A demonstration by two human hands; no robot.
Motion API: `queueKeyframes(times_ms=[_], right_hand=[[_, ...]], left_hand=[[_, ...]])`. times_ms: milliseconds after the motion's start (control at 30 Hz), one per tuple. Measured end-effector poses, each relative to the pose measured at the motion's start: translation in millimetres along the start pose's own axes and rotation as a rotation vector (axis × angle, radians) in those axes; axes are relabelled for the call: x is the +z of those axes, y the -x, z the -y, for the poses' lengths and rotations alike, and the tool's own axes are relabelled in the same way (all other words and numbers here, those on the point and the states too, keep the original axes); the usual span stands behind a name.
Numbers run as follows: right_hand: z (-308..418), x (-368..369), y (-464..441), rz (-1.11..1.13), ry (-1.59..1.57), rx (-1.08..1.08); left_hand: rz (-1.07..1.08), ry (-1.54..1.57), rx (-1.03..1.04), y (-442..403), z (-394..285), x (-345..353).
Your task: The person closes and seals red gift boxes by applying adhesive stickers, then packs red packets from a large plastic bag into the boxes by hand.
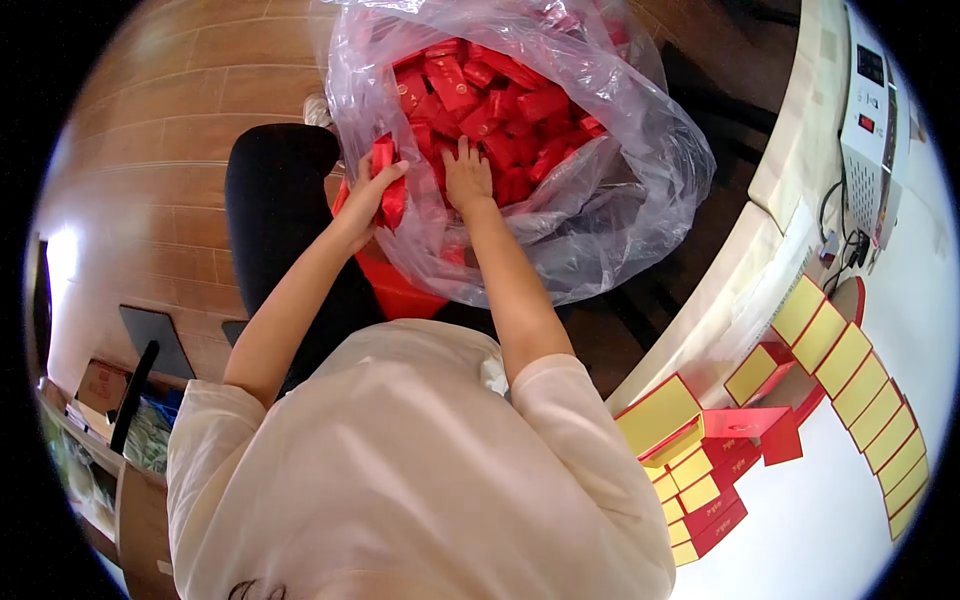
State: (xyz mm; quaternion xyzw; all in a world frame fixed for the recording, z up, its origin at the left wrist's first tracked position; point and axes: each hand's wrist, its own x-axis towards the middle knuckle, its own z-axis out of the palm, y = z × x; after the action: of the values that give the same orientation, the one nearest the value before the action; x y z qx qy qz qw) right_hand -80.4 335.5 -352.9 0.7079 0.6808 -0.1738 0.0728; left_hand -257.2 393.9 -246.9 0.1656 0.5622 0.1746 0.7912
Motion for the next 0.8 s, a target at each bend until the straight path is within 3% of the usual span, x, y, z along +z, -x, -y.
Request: queueKeyframes(times_ms=[67,200,267,333,400,467,533,600,733,800], right_hand=[[0.6,3.1,-4.2,0.214,0.112,-0.019],[-11.4,-3.7,10.7,0.176,0.096,-0.012],[-16.4,-27.3,21.5,-0.052,-0.232,0.242],[-14.7,-52.4,29.5,-0.148,-0.225,0.341],[-9.6,-75.4,34.5,-0.326,-1.185,0.505],[10.3,-96.3,42.7,-0.376,-1.29,0.479],[35.8,-113.0,53.7,-0.342,-1.17,0.42],[50.8,-111.1,61.2,-0.421,-0.818,-0.006],[58.3,-100.8,61.7,-0.385,-0.9,-0.08],[54.8,-97.6,56.0,-0.38,-1.009,-0.052]], left_hand=[[-0.017,-0.018,-0.002,1.7,-3.6,3.1],[-0.046,0.055,-0.019,9.9,-14.7,10.2],[-0.07,0.094,-0.021,5.0,-11.6,10.2],[-0.021,0.185,-0.071,-9.7,0.5,-0.6],[-0.008,0.19,-0.071,-3.1,-5.0,3.0],[0.186,0.269,-0.11,-4.3,-5.6,-0.5],[0.135,0.276,-0.105,8.6,-16.5,10.9],[0.111,0.29,-0.017,12.6,-19.7,13.1],[0.101,0.239,0.045,-0.1,-4.2,0.1],[-0.03,0.097,0.148,-4.4,1.9,-2.1]])
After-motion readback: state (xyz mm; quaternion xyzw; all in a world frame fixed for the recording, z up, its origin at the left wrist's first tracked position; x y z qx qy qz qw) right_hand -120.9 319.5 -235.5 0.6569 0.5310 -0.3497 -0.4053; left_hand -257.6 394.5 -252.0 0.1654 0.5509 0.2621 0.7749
